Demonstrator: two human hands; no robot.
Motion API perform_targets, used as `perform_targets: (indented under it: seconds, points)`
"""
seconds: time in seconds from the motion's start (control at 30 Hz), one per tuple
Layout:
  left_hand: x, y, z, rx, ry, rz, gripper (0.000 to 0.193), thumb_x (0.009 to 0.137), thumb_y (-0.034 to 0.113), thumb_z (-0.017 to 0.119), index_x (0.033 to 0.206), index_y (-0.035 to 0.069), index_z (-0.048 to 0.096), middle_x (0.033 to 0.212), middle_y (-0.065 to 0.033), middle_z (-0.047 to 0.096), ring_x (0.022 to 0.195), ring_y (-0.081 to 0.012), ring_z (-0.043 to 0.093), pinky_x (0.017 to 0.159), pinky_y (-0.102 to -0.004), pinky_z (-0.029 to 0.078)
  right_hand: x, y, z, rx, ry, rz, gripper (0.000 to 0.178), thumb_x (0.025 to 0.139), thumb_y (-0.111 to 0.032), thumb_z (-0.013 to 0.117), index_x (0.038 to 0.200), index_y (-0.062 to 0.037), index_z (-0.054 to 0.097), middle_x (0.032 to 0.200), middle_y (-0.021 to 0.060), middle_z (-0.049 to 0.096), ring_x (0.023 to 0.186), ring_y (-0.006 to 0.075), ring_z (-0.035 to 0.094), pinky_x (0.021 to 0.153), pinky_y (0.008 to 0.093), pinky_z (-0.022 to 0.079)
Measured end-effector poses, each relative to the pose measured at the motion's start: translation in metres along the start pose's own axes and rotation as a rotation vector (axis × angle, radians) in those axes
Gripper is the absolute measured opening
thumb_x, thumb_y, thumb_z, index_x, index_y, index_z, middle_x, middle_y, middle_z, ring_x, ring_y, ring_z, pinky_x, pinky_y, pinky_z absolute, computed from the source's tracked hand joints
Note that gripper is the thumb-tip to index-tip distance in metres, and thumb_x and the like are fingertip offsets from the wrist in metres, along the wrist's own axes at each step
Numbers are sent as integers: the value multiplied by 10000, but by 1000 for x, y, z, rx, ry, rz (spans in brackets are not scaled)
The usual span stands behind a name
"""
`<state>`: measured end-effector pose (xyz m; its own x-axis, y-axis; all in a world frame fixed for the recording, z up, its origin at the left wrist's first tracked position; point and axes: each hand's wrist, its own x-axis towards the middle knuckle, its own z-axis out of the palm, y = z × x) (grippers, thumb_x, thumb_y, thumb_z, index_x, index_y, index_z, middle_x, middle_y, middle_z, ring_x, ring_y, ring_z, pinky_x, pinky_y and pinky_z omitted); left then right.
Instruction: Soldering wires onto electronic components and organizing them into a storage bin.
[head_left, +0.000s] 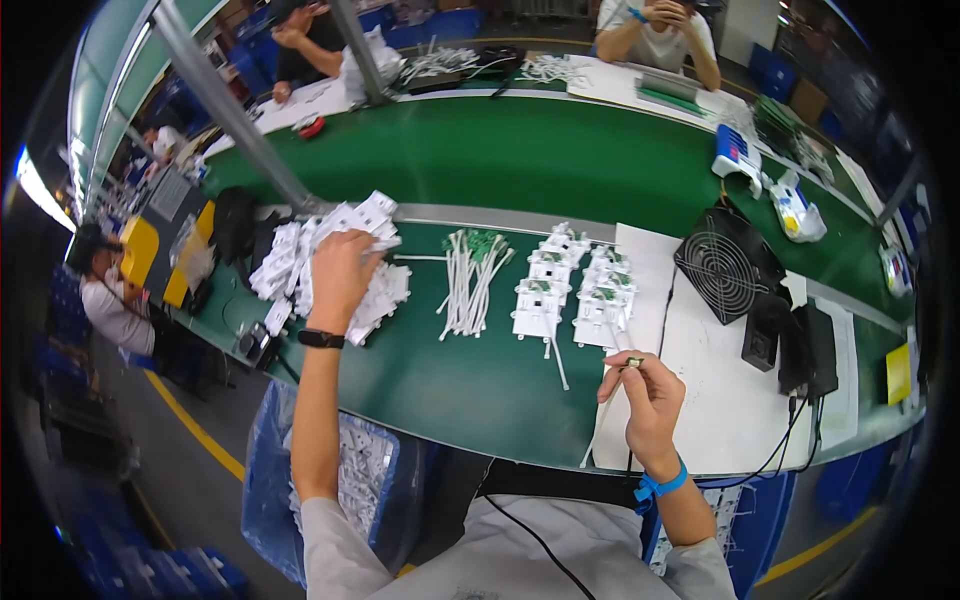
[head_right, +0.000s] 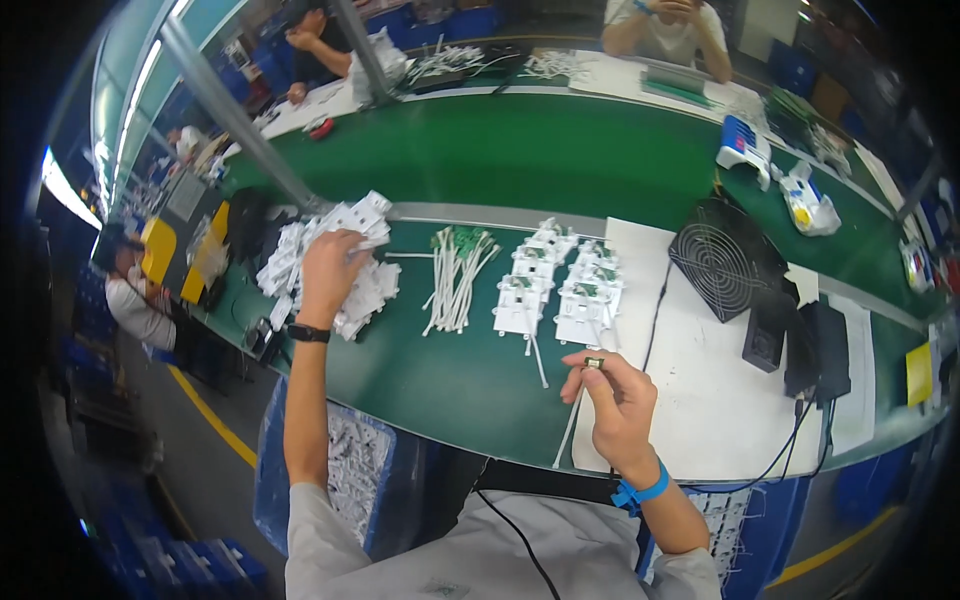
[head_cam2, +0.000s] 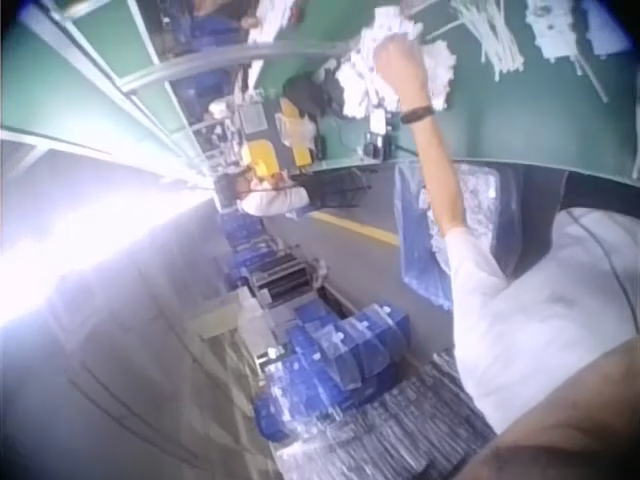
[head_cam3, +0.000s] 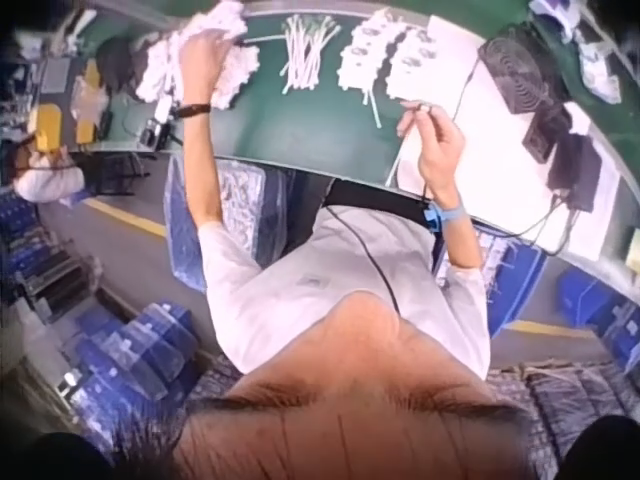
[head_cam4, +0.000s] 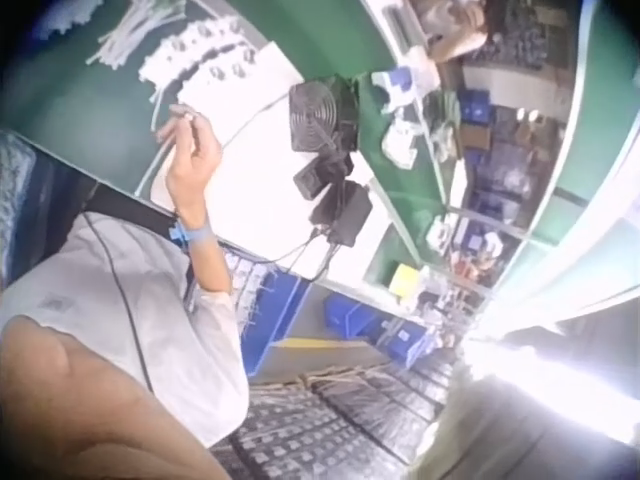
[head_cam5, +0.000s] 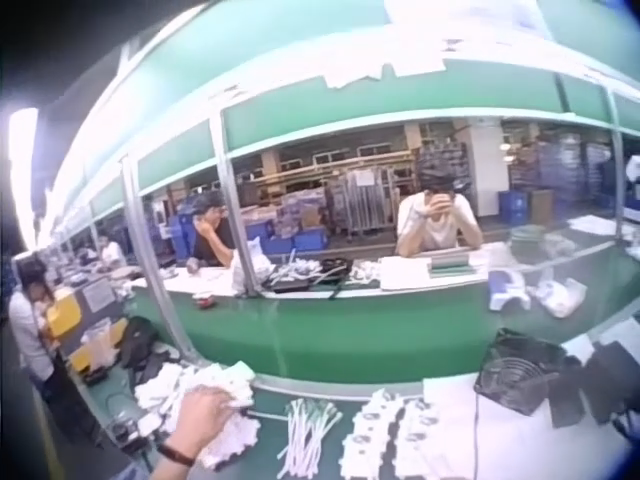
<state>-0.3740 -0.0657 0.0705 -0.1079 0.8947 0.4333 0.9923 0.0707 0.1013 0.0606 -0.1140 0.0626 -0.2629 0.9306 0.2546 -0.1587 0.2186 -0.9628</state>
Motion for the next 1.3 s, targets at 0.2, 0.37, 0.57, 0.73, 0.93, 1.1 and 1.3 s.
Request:
perform_targets:
  seconds: [0.2, 0.37, 0.57, 0.73, 0.93, 1.1, 1.3]
  points:
    - [26, 48, -16, -674, 469, -319, 236, 940, 198, 733, 932, -35, 705, 840, -86, 717, 768, -164, 673, 688, -313, 522, 8, -1, -17, -125, 6, -82, 266, 1016, -21, 490, 1177, 80, 676, 832, 140, 687, 763, 192, 671, 741, 302, 539]
    - [9, 145, -8, -1701, 153, -414, 223, 979, 89, 659, 1180, -2, 634, 1097, -85, 719, 956, -150, 707, 791, -292, 581, 14, 2, -21, -77, -101, -6, 308, 1029, -8, 481, 1328, 63, 501, 958, 179, 751, 907, 222, 718, 863, 332, 553]
    - [-32, 234, 26, -1903, -220, -550, 224, 972, -6, 631, 1154, 31, 505, 1149, -123, 683, 1040, -172, 687, 882, -306, 572, 28, 12, -23, 192, 80, 133, 125, 1034, -79, 563, 1071, -23, 458, 1036, 181, 754, 880, 112, 617, 832, 260, 470]
    - [-47, 268, 33, -1921, -335, -532, 361, 975, -6, 623, 1295, 14, 457, 1229, -105, 648, 1121, -173, 654, 952, -297, 538, 28, 16, -41, 155, 154, 324, 69, 1003, -70, 616, 994, -14, 576, 928, 60, 700, 834, 73, 553, 769, 240, 437]
    - [-58, 278, 37, -1746, -330, -411, 315, 967, 32, 665, 1218, 15, 476, 1179, -108, 666, 1058, -118, 636, 901, -251, 511, 26, 18, -56, 219, 166, 213, 106, 970, -67, 667, 879, -19, 646, 891, -8, 647, 859, 57, 563, 800, 228, 444]
    - [-71, 282, 33, -1662, -370, -365, 307, 961, 84, 703, 1132, 40, 452, 1079, -68, 647, 984, -87, 598, 835, -237, 505, 27, 22, -59, 330, 109, 346, 103, 969, -89, 678, 889, -26, 659, 895, -13, 651, 872, 56, 580, 828, 225, 449]
    - [-82, 280, 40, -1730, -392, -370, 336, 956, 77, 704, 1169, 29, 448, 1126, -82, 633, 1038, -102, 604, 863, -244, 504, 26, 36, -61, 285, 78, 376, 125, 965, -110, 687, 1034, -12, 653, 929, -3, 669, 900, 63, 595, 802, 229, 466]
